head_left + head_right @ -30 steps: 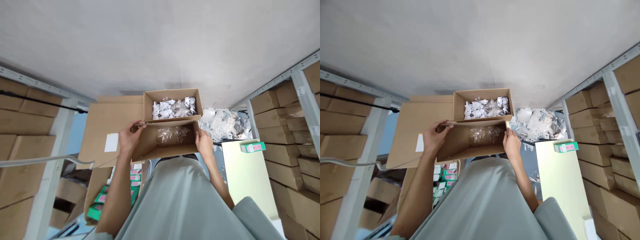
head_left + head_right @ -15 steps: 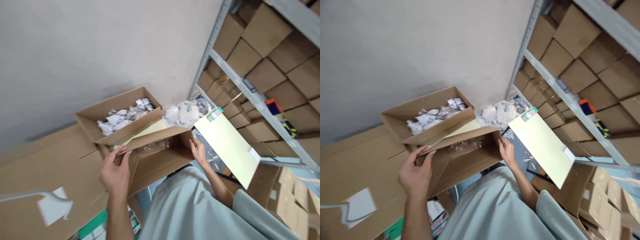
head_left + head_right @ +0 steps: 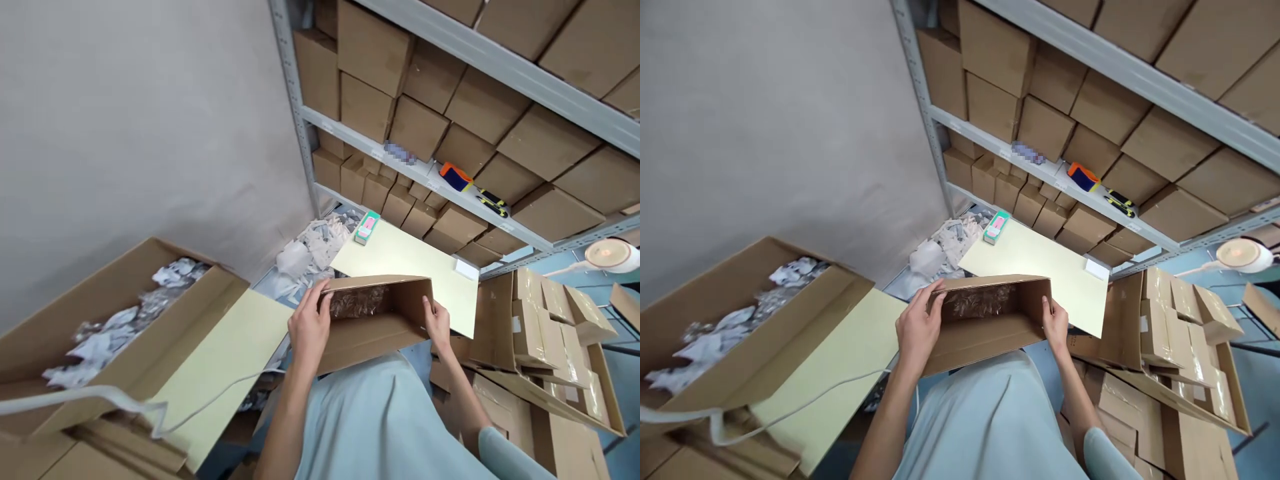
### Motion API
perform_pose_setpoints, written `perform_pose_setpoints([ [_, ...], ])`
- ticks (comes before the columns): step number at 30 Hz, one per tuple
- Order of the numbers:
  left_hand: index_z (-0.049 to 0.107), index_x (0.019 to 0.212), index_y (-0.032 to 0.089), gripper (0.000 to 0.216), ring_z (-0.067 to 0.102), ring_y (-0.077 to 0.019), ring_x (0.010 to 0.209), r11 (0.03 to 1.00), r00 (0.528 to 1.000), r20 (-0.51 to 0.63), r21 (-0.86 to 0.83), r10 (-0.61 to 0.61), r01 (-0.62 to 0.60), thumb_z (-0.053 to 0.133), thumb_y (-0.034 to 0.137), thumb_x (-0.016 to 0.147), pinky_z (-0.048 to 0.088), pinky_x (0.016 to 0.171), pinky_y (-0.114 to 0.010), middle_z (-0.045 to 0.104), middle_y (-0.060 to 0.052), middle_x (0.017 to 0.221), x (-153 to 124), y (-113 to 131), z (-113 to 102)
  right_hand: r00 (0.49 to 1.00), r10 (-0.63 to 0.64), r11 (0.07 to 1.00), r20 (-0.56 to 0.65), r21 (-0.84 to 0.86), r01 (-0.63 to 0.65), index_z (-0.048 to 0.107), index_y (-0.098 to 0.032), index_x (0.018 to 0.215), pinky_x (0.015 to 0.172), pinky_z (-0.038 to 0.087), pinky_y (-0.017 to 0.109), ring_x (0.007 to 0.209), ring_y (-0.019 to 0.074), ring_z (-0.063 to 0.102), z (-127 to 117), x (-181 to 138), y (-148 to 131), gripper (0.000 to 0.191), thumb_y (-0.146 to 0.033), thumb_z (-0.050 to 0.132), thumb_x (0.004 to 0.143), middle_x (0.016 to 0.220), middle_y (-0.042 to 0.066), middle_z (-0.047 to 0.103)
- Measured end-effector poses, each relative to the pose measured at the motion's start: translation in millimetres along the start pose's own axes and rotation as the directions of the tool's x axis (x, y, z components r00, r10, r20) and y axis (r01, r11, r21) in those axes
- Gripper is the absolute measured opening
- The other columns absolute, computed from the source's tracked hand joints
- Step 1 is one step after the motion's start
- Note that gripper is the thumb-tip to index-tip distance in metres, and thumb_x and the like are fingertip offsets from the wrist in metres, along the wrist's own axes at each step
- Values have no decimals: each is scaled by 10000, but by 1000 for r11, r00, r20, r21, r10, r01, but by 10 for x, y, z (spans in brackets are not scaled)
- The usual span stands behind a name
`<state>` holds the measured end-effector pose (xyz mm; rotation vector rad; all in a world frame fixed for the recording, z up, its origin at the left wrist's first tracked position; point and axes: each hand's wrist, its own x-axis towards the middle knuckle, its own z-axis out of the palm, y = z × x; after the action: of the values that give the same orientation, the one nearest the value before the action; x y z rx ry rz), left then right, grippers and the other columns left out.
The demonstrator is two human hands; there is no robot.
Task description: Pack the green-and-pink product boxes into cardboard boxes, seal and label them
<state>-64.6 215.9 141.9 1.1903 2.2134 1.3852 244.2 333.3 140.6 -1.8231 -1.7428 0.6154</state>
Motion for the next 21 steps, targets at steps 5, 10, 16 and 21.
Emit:
perform_pose_setpoints([
  [5,716,1429,240,409,778,-296,1198,996,989,128,33,78,-83,498,391,1118,602,980,-380,804,-110,1355,611,336,776,993,105,994,-51,24,-104,283,-305,687,572,235,293,608,136,262,-282,379,336,634,-834,429,1003,585,-84,255],
  [10,700,1463,211,469,760,-308,1254,989,957,263,42,124,-140,422,393,1132,592,1074,-417,792,-131,1388,1102,714,1761,979,185,982,-89,-9,-187,365,-297,690,570,243,302,567,150,276,-652,970,618,628,-838,367,1008,543,-84,276],
  [16,699,1479,203,508,721,-291,1357,989,931,343,38,123,-145,377,393,1135,566,1156,-421,753,-115,1487,1544,1059,2563,980,192,978,-49,-76,-196,434,-292,741,599,288,314,564,184,347,-927,1578,822,538,-717,315,1048,564,-46,404],
  [21,707,1460,192,493,728,-301,1331,992,888,447,11,107,-125,495,423,1079,541,1195,-446,784,-115,1427,1949,1133,2870,974,222,970,-37,-93,-225,541,-273,811,627,337,322,586,215,445,-884,1859,890,479,-608,324,1077,619,-2,523],
])
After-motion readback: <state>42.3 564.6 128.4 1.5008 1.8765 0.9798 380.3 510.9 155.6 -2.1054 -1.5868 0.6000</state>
